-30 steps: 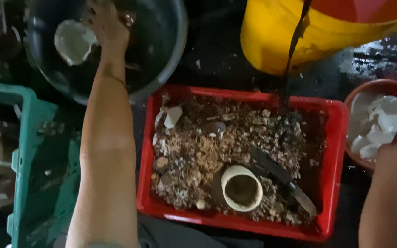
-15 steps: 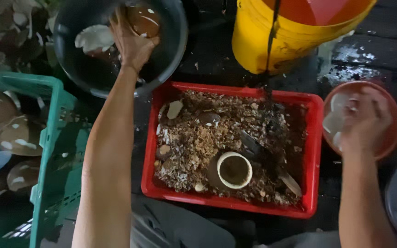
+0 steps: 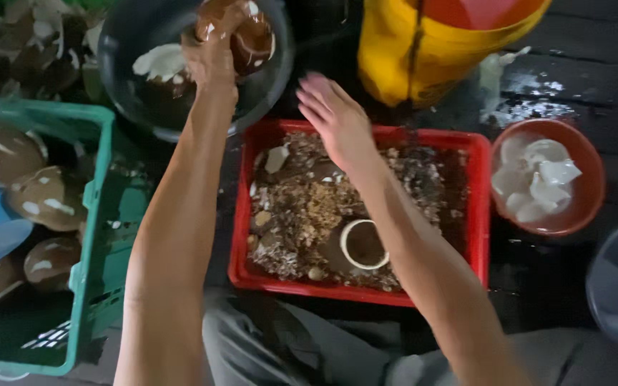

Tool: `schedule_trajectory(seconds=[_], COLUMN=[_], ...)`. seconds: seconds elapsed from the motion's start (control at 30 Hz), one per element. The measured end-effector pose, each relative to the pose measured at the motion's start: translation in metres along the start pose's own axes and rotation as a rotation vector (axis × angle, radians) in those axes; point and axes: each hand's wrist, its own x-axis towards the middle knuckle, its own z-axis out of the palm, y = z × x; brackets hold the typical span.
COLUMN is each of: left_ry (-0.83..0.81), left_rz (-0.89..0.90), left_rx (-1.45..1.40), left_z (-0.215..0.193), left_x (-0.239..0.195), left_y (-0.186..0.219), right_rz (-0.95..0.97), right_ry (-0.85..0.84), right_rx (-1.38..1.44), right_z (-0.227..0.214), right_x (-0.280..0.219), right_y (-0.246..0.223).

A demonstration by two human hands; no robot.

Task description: The person sits on the floor and uses a knife to peel the brown husk from a white coconut, scraping it over a red tray filled with husk debris. After finishing one coconut, the person places the peeled white coconut into a nearby bowl of water and picks up another coconut to continue peeling.

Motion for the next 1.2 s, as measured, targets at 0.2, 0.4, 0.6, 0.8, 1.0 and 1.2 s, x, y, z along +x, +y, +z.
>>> schedule_trajectory(seconds=[0.2,0.4,0.6,0.8,1.0,1.2], left_ry=[-0.111,-0.188,-0.150,-0.050,0.057,0.041], left_rz=[-0.209,-0.252,-0.318,-0.301,-0.252,-0.117], left_rx=[-0.155,-0.226,-0.157,-0.089,-0.098,-0.165], left_z=[-0.048,-0.061,-0.060,-0.048,-0.051,-0.041], left_x=[-0.001,-0.004,-0.015,-0.016,-0.027,-0.050], left_y=[0.019,0.046,0.060,0.057,0.046,0.026], right_rz=[0.275,0.306,0.378,0.343,0.191,0.155], right_ry=[0.356,0.316,0.429,0.395,0.294,0.041], right_rx=[0.662,0.737,0.720,0.381,0.036,0.126], right_z=[0.040,0.059,0.071,0.073,0.063,0.075], right_x=[0.114,0.169,0.171,0.164,0.135,0.099], right_y=[0.117,0.181,0.200,0.189,0.126,0.069])
